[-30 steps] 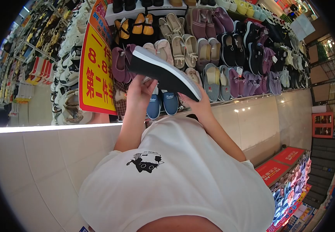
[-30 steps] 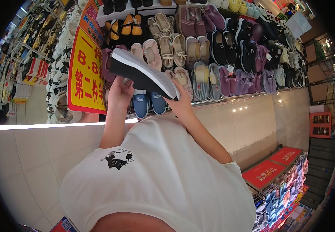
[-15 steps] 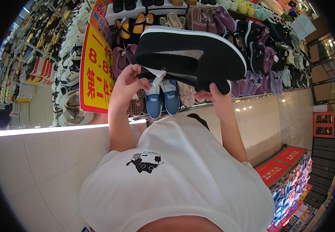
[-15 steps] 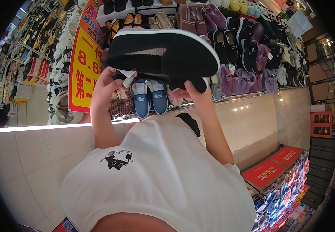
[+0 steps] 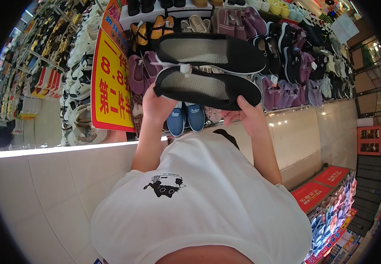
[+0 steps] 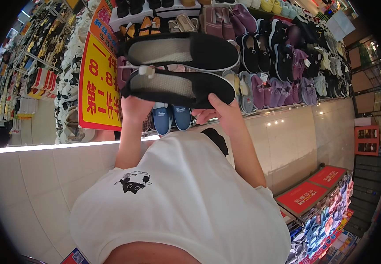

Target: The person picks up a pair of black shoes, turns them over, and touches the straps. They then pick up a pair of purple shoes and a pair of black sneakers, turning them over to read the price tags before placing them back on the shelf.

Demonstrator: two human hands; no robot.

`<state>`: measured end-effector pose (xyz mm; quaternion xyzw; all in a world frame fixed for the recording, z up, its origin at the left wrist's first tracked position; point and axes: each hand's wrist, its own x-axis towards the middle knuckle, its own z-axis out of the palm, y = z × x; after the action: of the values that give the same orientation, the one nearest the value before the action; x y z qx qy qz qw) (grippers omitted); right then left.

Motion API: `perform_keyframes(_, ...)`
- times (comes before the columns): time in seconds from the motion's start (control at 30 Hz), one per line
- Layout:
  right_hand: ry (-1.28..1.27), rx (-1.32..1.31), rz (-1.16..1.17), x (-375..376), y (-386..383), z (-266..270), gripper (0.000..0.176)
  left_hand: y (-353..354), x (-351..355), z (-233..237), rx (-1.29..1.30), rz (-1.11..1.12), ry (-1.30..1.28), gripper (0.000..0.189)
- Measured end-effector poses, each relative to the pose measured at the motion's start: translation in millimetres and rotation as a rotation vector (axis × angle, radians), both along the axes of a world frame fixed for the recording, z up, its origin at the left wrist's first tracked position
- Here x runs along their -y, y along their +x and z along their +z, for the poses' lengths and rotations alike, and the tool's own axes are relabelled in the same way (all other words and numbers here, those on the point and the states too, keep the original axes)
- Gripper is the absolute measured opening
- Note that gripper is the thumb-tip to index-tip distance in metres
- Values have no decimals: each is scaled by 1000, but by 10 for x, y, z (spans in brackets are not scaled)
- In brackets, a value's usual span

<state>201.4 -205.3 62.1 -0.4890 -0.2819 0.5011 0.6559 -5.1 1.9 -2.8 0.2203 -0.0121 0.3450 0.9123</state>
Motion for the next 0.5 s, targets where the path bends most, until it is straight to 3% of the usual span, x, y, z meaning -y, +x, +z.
perform_keyframes(0.23,9,-65,248,-8,-37,73,41,88,221,-139,47,-21,61,55)
perform_keyframes(0.5,-68,-133,290,-101,-287,-44,42,21,281,-321,177,-57,69,54)
